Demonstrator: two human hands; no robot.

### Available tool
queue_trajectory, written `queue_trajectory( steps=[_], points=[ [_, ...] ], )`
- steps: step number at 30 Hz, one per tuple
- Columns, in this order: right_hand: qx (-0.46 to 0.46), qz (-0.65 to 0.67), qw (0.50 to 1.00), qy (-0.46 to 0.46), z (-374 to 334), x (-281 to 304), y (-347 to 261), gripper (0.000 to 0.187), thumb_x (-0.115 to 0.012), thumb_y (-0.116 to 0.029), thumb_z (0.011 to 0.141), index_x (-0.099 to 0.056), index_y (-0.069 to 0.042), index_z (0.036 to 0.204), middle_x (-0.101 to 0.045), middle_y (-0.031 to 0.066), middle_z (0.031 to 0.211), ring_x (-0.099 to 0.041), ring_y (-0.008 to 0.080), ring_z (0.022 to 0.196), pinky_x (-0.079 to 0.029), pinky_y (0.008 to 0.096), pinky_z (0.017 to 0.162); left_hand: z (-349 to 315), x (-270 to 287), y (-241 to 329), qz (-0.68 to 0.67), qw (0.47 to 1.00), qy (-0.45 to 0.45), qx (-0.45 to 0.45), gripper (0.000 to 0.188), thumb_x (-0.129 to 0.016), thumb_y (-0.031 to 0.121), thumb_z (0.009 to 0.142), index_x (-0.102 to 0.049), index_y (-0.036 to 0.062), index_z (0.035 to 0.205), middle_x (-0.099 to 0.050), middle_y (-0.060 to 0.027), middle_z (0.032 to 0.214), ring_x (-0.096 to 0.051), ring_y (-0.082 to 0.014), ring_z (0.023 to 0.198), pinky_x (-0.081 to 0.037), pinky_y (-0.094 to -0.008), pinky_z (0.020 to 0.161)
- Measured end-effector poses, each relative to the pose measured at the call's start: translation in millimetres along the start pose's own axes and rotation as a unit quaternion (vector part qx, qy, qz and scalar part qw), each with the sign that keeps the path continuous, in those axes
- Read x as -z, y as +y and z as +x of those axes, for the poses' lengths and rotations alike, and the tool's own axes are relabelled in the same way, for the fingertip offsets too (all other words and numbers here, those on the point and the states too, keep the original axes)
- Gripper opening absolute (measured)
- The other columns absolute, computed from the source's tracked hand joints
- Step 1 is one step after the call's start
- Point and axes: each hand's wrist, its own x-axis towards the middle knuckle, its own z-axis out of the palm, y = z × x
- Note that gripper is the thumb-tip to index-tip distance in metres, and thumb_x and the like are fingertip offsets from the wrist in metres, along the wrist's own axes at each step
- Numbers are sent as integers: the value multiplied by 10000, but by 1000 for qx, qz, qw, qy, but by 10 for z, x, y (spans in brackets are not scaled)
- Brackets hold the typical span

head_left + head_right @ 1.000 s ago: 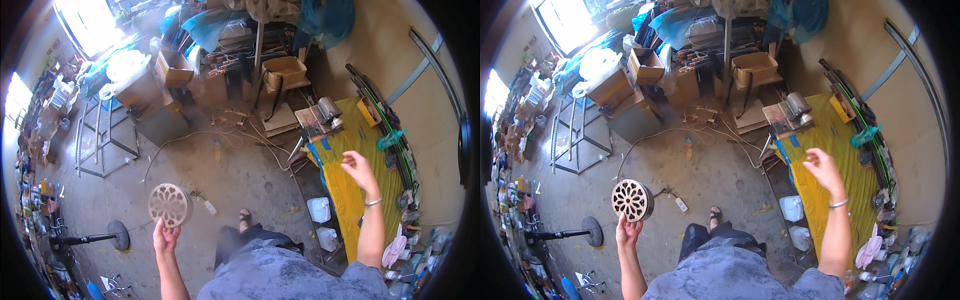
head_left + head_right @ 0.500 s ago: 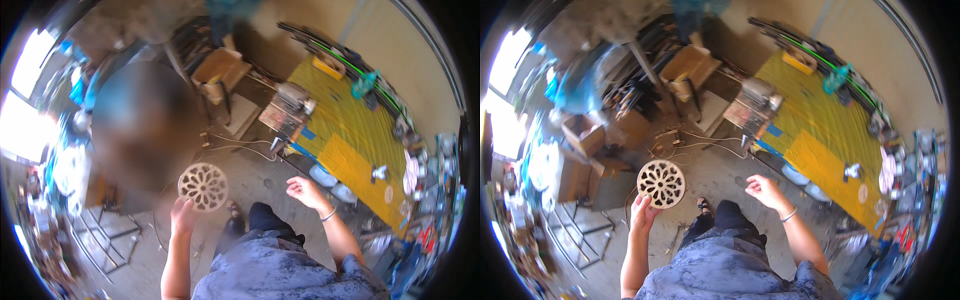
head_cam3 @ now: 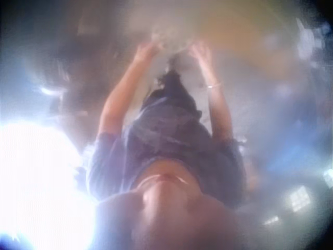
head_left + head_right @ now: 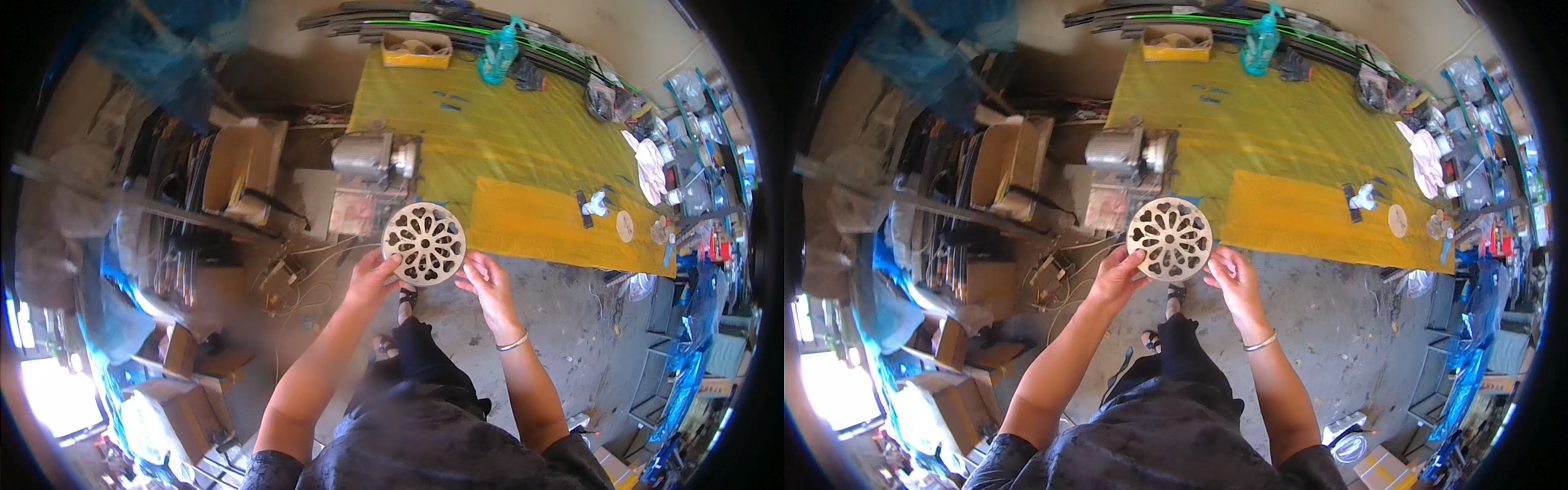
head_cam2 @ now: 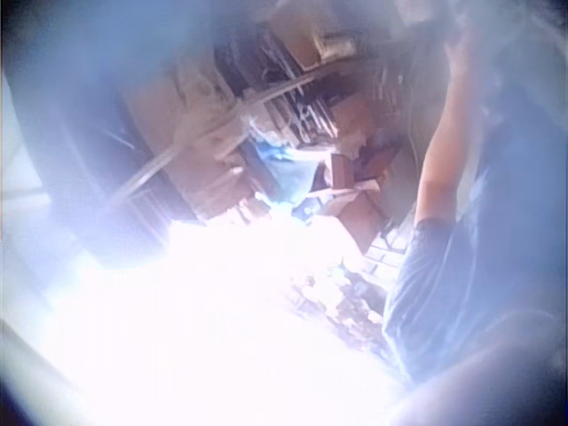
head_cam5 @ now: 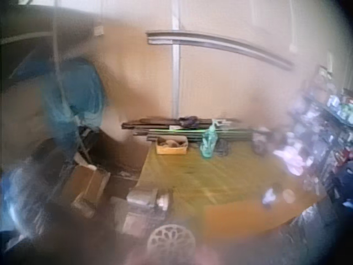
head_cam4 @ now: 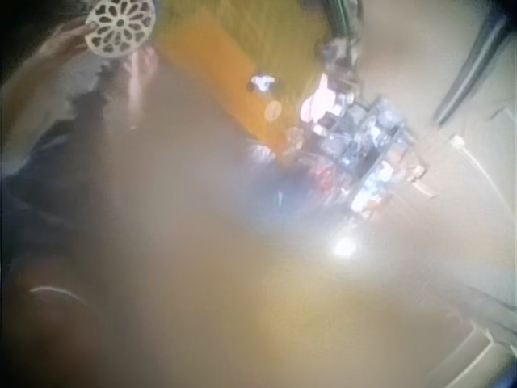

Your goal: The person places a mosquito coil into a decorative burner base, uses a lighter to ignite the end of the coil, and then covers it with the burner lid.

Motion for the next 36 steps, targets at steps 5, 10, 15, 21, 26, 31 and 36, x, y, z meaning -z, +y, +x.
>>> queue_trajectory(
  steps=[5, 10, 15, 21, 26, 31, 36],
  points=[
    [-8, -3, 997, 75, 452, 369, -63, 432, -619, -214, 922, -499, 64, 1231, -600, 131, 1155, -618, 201, 971, -544, 317, 795, 711, -429, -103, 7, 1000, -1, 22, 583, -744, 240, 826, -446, 33, 1282, -593, -71, 1130, -580, -184, 1035, -502, -358, 802],
    [-22, -8, 993, 115, 799, 628, -5, 440, -623, -191, 916, -484, 67, 1245, -602, 143, 1145, -627, 203, 945, -547, 328, 793, 1157, -609, -177, 26, 999, -14, 35, 669, -772, 262, 795, -410, 19, 1303, -586, -89, 1144, -572, -204, 1059, -498, -377, 821],
    [-41, -7, 992, 117, 958, 713, -3, 439, -624, -184, 914, -485, 84, 1233, -592, 153, 1151, -630, 205, 943, -554, 333, 782, 1302, -629, -161, 35, 998, 6, 58, 664, -773, 255, 789, -432, 5, 1302, -588, -102, 1141, -576, -213, 1064, -500, -391, 848],
    [-32, -10, 993, 113, 964, 689, -26, 466, -640, -171, 906, -477, 114, 1236, -570, 197, 1189, -646, 193, 928, -564, 310, 758, 1227, -807, 58, 48, 996, 21, 77, 409, -674, 170, 880, -508, -2, 1212, -597, -97, 1163, -576, -213, 1089, -495, -411, 895],
    [-23, 10, 995, 100, 913, 647, -41, 422, -622, -129, 904, -487, 96, 1234, -593, 167, 1161, -650, 183, 932, -563, 318, 768, 1216, -853, 156, 63, 994, 27, 87, 398, -669, 171, 884, -520, 6, 1214, -603, -87, 1176, -578, -205, 1086, -478, -412, 917],
    [-14, 13, 995, 100, 895, 665, -14, 406, -611, -124, 908, -496, 90, 1234, -650, 151, 1055, -658, 168, 898, -559, 298, 749, 1219, -826, 170, 75, 993, 15, 91, 402, -676, 167, 876, -524, 17, 1217, -607, -77, 1177, -571, -207, 1102, -466, -424, 938],
    [-1, 28, 993, 113, 855, 648, -16, 398, -610, -129, 909, -503, 85, 1227, -674, 134, 979, -661, 157, 864, -557, 289, 744, 1215, -835, 174, 68, 993, 6, 99, 440, -688, 174, 864, -514, 8, 1232, -603, -88, 1179, -569, -212, 1107, -466, -416, 943]
  ],
)
